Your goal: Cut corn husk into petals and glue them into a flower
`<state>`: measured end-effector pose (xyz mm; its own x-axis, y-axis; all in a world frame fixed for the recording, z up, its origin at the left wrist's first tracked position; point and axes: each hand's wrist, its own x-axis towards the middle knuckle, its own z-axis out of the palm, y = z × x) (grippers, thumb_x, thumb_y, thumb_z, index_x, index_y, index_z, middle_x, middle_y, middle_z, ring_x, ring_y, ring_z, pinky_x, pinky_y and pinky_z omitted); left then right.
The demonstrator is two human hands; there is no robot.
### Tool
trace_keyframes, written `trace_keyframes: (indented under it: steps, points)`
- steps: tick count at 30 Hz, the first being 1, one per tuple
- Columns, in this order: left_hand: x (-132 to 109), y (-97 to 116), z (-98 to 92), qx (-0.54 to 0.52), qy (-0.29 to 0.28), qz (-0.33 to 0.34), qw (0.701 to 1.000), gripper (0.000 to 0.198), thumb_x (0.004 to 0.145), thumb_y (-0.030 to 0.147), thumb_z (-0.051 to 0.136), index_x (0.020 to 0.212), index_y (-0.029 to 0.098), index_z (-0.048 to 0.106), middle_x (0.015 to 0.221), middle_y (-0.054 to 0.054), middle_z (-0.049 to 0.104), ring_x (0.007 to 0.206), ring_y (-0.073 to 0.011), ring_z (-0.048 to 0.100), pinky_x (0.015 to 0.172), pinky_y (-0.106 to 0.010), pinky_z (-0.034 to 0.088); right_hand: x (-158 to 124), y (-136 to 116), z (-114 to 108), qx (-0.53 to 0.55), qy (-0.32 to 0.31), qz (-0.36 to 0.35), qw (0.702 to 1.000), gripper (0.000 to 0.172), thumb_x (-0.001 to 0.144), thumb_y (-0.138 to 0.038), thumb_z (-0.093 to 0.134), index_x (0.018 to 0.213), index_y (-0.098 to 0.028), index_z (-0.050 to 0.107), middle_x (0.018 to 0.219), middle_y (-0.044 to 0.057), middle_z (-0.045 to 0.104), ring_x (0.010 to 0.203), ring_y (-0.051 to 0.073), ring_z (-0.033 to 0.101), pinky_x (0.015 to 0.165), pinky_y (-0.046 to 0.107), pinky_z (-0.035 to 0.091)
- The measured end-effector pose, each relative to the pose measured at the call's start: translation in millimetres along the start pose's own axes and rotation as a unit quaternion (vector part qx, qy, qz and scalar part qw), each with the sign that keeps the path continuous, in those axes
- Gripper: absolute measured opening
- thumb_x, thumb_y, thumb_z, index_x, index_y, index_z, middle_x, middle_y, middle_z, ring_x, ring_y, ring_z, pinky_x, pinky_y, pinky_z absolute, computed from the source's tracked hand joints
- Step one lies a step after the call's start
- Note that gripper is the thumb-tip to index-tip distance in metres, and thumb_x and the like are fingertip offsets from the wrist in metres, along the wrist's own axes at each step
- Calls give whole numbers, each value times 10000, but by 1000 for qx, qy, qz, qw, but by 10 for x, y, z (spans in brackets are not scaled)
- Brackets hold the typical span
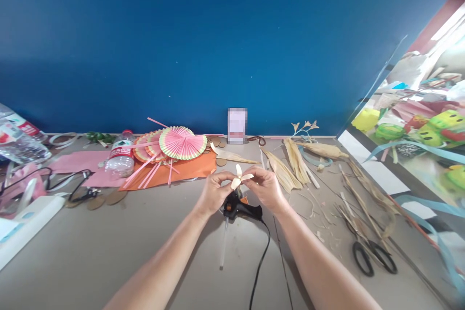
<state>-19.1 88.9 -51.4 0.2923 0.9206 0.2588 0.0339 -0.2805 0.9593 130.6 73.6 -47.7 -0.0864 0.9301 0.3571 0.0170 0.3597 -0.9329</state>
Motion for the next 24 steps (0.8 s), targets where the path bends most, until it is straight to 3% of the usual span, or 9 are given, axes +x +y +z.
trace_keyframes:
  steps: [8, 16, 24]
  points:
    - [-10, -12, 3, 18, 5, 32, 999, 145, 667, 286, 632, 618, 154, 669, 618, -23, 602, 664, -151, 531, 659, -258, 404, -2, 41, -1, 5, 7, -17, 1000, 26, 684, -165, 620, 678, -180, 640, 694, 14, 585, 658, 135, 548, 590, 238, 443]
    - [-17, -77, 18, -19, -9, -35, 999, 175, 687, 287, 598, 678, 125, 664, 641, -28, 609, 636, -138, 513, 632, -250, 400, -13, 119, 54, 103, 13, 22, 994, 57, 683, -235, 640, 679, -179, 631, 664, -5, 561, 619, 135, 574, 619, 271, 471]
    - [-15, -58, 27, -41, -2, -43, 998, 150, 666, 274, 611, 641, 133, 653, 623, -9, 613, 618, -126, 518, 610, -228, 392, -39, 167, 57, 110, 22, 8, 994, 55, 701, -249, 633, 702, -194, 639, 700, -4, 534, 647, 131, 555, 640, 278, 476]
